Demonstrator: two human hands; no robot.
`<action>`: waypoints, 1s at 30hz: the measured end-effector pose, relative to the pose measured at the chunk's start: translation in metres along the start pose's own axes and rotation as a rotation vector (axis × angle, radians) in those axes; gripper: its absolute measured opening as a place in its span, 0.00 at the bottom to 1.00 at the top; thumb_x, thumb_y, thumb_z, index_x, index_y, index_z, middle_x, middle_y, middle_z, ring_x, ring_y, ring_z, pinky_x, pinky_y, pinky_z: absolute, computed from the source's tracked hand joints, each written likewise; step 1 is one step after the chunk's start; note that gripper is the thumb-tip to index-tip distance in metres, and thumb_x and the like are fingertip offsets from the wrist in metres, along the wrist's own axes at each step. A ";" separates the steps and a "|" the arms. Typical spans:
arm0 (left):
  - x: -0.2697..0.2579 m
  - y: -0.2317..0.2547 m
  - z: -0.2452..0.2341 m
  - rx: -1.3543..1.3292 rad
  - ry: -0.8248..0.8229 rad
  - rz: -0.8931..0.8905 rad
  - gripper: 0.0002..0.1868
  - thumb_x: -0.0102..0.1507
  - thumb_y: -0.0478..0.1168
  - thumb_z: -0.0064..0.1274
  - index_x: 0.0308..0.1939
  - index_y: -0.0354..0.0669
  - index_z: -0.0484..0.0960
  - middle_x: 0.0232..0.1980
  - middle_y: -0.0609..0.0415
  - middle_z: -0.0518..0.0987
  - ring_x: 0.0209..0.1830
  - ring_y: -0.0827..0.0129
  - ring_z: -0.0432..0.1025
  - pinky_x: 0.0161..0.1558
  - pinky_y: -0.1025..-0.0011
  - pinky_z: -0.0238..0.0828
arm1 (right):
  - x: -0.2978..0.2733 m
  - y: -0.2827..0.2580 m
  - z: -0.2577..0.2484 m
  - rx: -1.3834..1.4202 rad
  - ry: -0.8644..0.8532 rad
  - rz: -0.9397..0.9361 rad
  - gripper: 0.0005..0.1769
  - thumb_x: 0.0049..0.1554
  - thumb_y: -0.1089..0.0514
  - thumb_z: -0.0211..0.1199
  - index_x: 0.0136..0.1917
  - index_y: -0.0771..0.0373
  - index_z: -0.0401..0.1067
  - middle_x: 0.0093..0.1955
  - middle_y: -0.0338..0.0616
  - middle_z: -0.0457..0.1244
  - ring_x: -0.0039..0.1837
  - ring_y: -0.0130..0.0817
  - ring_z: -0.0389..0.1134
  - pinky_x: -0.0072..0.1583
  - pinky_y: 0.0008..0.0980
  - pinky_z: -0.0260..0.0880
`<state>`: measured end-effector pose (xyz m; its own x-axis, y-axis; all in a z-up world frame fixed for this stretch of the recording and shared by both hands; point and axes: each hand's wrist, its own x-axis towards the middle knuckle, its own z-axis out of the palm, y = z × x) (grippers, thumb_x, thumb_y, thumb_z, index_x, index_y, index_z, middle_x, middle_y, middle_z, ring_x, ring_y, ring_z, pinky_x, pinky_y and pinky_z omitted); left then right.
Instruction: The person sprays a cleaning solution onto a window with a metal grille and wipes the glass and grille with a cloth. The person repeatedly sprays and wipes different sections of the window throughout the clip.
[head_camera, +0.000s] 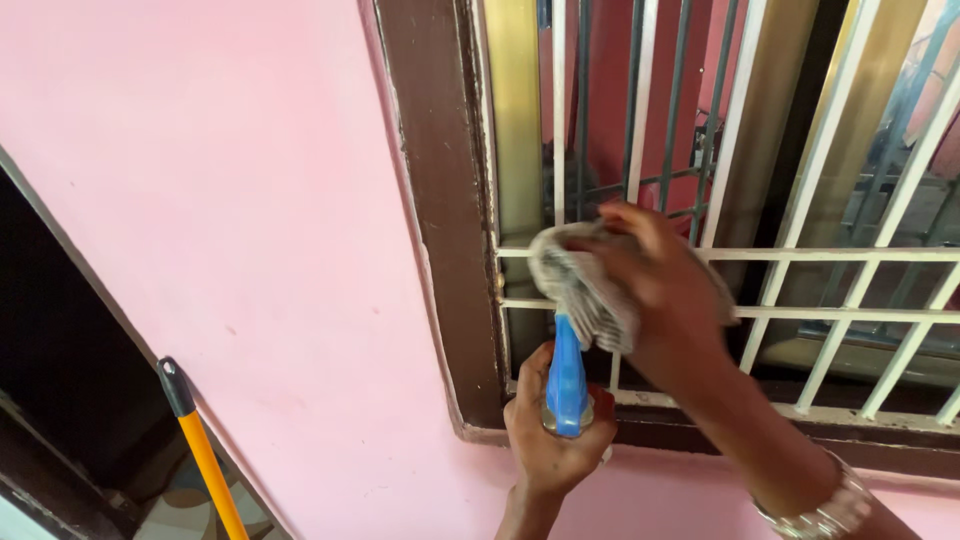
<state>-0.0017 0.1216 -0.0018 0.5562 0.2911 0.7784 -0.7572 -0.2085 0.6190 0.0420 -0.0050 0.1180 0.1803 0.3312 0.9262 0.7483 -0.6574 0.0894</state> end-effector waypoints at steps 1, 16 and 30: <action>0.000 -0.001 0.000 0.006 0.002 0.018 0.34 0.51 0.33 0.63 0.61 0.32 0.73 0.32 0.55 0.85 0.30 0.75 0.81 0.40 0.75 0.81 | 0.007 -0.002 0.008 -0.022 -0.003 -0.044 0.34 0.39 0.54 0.67 0.61 0.57 0.76 0.64 0.56 0.65 0.58 0.47 0.69 0.56 0.38 0.73; -0.014 -0.006 -0.006 -0.076 -0.051 0.082 0.31 0.54 0.33 0.64 0.58 0.31 0.71 0.33 0.56 0.86 0.32 0.74 0.82 0.41 0.75 0.82 | -0.019 0.010 0.029 0.141 -0.102 -0.033 0.16 0.56 0.59 0.66 0.59 0.58 0.78 0.58 0.42 0.67 0.60 0.45 0.69 0.60 0.44 0.68; -0.024 -0.017 -0.016 -0.086 -0.019 0.113 0.38 0.51 0.32 0.64 0.65 0.29 0.70 0.36 0.53 0.84 0.33 0.74 0.79 0.42 0.74 0.80 | -0.074 0.013 0.058 0.222 -0.170 0.000 0.21 0.48 0.57 0.67 0.56 0.59 0.75 0.61 0.47 0.64 0.65 0.50 0.65 0.63 0.45 0.66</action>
<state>-0.0078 0.1335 -0.0326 0.4715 0.2526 0.8449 -0.8413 -0.1583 0.5168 0.0754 0.0015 0.0294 0.2707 0.4520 0.8500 0.8664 -0.4993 -0.0104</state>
